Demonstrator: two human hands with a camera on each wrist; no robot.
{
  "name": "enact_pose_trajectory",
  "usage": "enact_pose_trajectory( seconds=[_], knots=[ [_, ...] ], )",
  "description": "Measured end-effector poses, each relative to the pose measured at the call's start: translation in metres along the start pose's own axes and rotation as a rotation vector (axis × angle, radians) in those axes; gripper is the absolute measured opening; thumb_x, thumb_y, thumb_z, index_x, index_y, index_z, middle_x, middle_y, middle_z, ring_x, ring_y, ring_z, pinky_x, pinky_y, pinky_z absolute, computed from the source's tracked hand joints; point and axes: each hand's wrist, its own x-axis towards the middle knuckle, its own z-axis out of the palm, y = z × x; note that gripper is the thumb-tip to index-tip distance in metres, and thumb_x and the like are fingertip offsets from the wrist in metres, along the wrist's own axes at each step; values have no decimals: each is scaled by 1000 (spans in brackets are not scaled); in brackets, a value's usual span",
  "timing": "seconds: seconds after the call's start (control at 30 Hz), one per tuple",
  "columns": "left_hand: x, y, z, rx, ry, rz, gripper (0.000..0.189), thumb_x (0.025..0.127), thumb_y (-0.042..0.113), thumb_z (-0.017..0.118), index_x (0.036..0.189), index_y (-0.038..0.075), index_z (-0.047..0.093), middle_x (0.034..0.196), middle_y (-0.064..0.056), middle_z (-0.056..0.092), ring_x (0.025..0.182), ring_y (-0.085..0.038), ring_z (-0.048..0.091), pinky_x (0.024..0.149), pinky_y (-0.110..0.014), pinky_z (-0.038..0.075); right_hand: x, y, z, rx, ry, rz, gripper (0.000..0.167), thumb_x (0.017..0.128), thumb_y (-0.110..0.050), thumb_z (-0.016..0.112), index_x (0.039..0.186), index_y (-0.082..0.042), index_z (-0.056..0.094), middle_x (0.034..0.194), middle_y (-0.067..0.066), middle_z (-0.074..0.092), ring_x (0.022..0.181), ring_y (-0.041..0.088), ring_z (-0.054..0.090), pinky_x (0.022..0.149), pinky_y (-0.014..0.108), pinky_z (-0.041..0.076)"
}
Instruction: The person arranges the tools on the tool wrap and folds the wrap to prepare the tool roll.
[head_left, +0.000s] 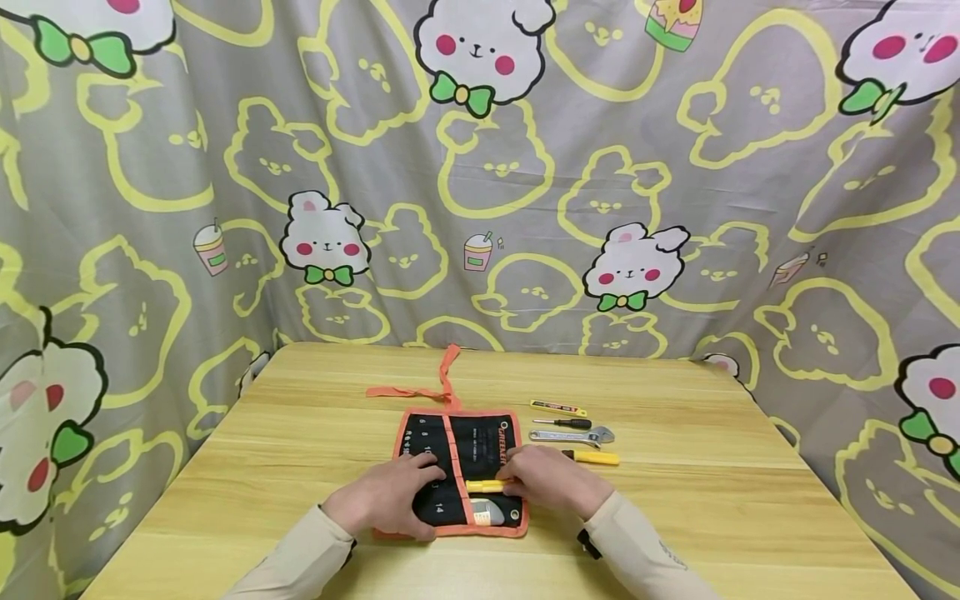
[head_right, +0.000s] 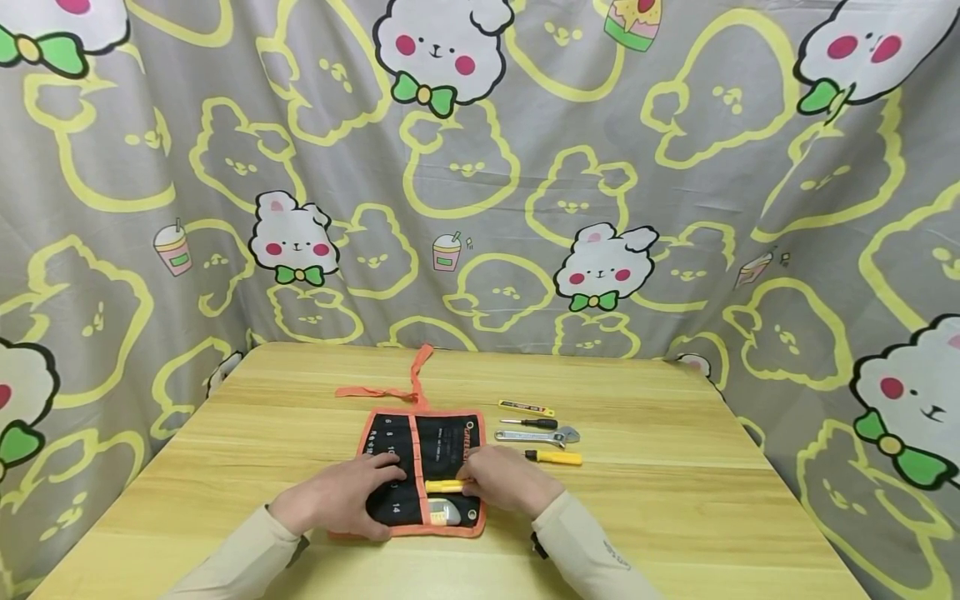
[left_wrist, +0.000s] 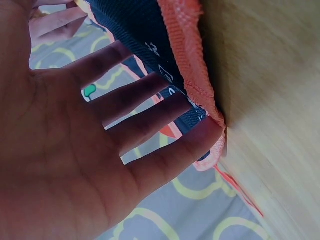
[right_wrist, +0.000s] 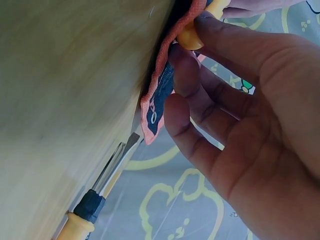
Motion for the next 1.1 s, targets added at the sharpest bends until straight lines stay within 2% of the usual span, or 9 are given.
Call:
enact_pose_trajectory(
  seconds=[0.43,0.73,1.1],
  knots=[
    [-2,-1,1,-17,-12,-15,73,75,49,86,138,18,64,152,-12,51,136,-40,51,108,-57,45,4,-4,3,-11,-15,12,16,95,-20,73,80,-22,70,76,-11,56,66,3,44,60,19,39],
    [-1,0,1,-32,-8,-7,71,76,46,87,137,17,65,152,-14,50,136,-41,51,108,-57,46,3,-7,4,-17,19,29,14,95,-20,74,80,-20,72,74,-12,54,66,4,44,60,20,39],
    [-1,1,0,-12,-3,-7,72,76,47,86,137,17,64,152,-13,51,136,-40,51,107,-56,46,4,-8,5,5,17,44,13,97,-19,72,84,-20,75,74,-13,55,64,3,45,59,19,40]
  ],
)
